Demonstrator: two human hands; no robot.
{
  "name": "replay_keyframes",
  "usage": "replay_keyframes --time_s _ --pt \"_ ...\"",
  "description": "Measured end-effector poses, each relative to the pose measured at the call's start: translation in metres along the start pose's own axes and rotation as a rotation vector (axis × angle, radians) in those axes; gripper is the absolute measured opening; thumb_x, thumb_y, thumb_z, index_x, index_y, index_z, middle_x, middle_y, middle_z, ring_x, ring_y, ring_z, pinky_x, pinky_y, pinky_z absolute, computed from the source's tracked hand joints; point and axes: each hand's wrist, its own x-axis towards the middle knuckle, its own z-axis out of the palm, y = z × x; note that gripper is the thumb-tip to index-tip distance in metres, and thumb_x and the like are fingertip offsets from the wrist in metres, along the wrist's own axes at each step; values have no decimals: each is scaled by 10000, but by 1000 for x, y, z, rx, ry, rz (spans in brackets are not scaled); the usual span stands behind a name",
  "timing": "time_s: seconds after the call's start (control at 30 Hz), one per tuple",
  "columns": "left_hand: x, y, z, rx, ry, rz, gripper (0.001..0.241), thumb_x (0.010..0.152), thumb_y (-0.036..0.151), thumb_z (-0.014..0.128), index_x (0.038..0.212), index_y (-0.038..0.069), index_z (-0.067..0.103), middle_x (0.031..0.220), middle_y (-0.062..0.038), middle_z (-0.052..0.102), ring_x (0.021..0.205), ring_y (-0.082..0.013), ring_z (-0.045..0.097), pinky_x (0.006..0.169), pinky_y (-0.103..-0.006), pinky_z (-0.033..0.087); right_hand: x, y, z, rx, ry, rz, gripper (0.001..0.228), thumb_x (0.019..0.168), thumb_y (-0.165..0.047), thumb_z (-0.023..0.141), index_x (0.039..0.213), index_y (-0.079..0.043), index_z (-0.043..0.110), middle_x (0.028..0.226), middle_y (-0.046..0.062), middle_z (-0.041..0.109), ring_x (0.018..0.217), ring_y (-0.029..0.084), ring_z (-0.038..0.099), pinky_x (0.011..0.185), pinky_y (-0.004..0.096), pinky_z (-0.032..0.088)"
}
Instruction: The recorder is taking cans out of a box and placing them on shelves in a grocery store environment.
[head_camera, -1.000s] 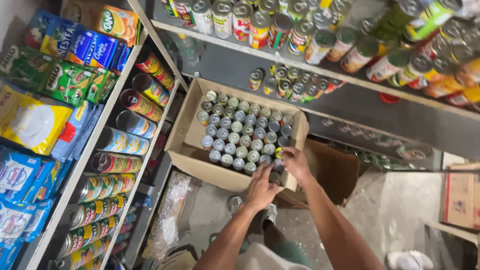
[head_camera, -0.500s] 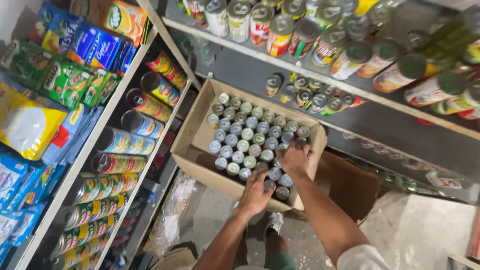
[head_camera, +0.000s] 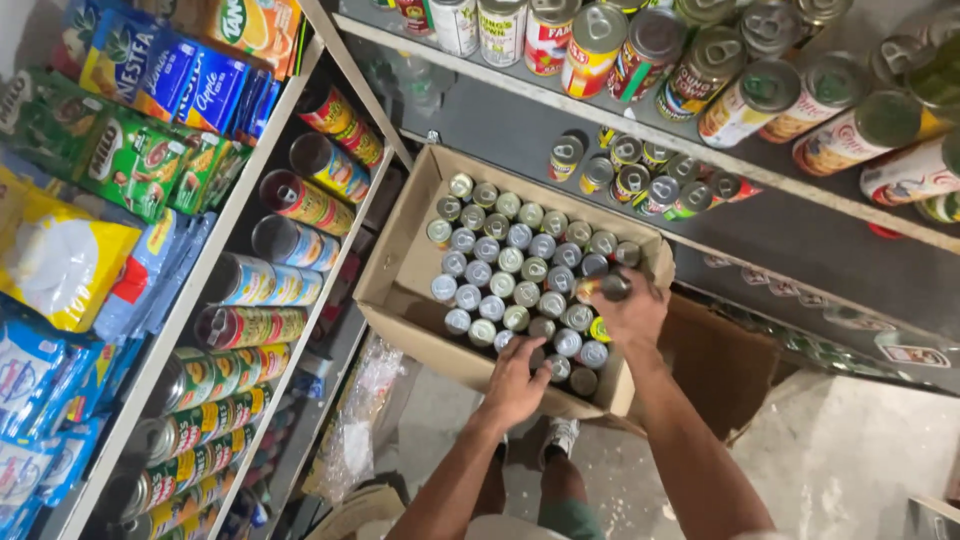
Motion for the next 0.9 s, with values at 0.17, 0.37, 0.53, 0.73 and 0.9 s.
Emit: replay_keyframes --time_s 0.17,0.37,0.53,0.73,0.9 --pt "11 6 -4 -88 -16 -39 426 922 224 670 1312 61 617 1283 -196 631 1213 -391 591 1035 -445 475 -15 19 -23 700 82 428 403 888 -231 701 1204 19 715 1002 111 741 858 244 714 728 377 581" --pt "19 10 -1 -98 -49 -59 445 922 245 652 1330 74 606 1319 -179 630 1235 -373 597 1019 -433 491 -15 24 -29 1198 27 720 370 934 -144 562 1226 57 670 1050 118 713 854 195 722 647 327 636" --pt "34 4 14 144 -256 -86 545 963 289 613 1456 90 493 1486 -176 507 1362 -386 468 1130 -473 366 -4 22 -28 1030 10 521 460 906 -131 645 1328 52 625 1096 129 713 908 186 725 762 344 656" --pt "66 2 56 579 -465 238 811 841 281 697 1519 -16 367 1637 -198 314 1530 -369 274 1210 -511 249 10 0 -40 452 -95 232 498 859 -198 759 1322 -29 692 1042 145 770 875 149 730 813 292 574" --pt "72 -27 90 764 -531 186 925 814 278 678 1563 -48 245 1676 -214 176 1556 -353 153 1221 -530 176 25 3 -35 286 -364 135 532 834 -201 742 1340 -52 668 992 190 760 820 207 756 777 339 588"
